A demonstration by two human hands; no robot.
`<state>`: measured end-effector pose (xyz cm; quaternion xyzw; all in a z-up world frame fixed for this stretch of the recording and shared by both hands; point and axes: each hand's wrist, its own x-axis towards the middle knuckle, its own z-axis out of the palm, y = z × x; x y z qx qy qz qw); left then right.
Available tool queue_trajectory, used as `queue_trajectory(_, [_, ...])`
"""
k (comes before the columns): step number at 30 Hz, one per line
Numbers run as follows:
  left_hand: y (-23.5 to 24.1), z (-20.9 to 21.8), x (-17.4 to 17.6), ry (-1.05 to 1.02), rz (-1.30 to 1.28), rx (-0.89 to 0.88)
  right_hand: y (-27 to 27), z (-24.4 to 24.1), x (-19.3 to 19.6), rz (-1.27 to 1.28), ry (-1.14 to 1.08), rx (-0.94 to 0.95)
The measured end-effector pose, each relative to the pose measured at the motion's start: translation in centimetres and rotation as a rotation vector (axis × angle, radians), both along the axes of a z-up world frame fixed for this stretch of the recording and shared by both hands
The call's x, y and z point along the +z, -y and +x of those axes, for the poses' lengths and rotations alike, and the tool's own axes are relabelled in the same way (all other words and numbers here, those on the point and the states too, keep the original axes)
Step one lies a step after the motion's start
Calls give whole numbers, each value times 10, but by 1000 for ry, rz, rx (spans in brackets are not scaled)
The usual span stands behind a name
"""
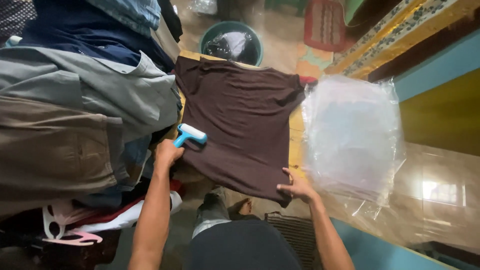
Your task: The person folds a black garment and places it into a clear plastic bag on a wooden table. Then the person lays out a brown t-shirt, uses a lint roller to remove lint from the shirt surface, and continues rolling over the fabric. The scene shows a pile of clothes, a bucket, and plastic bags nearby.
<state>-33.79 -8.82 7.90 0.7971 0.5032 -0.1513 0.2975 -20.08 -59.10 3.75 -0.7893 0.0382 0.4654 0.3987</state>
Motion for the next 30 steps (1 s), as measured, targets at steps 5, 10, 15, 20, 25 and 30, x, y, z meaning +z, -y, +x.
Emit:
queue_trajectory(5, [-5,2,-51,114,-2,-53,-24,-10,35,-163,193,408])
queue_trajectory(10, [19,-14,-106,383,-35,-104,-30,-17,31,-222,159,510])
queue_trajectory(15, [16,-12,-107,517,167,-159,-16,17,-53,-511,208,708])
queue_trajectory(20, [4,30,-92,687,220,-155,-59,77,-20,-531,460,490])
queue_trajectory(25, [-10,93,-99,819,307,-202,-111,129,-7,-390,551,385])
queue_trajectory(30, [-5,160,-42,904,177,-177,-138,173,-48,-316,749,254])
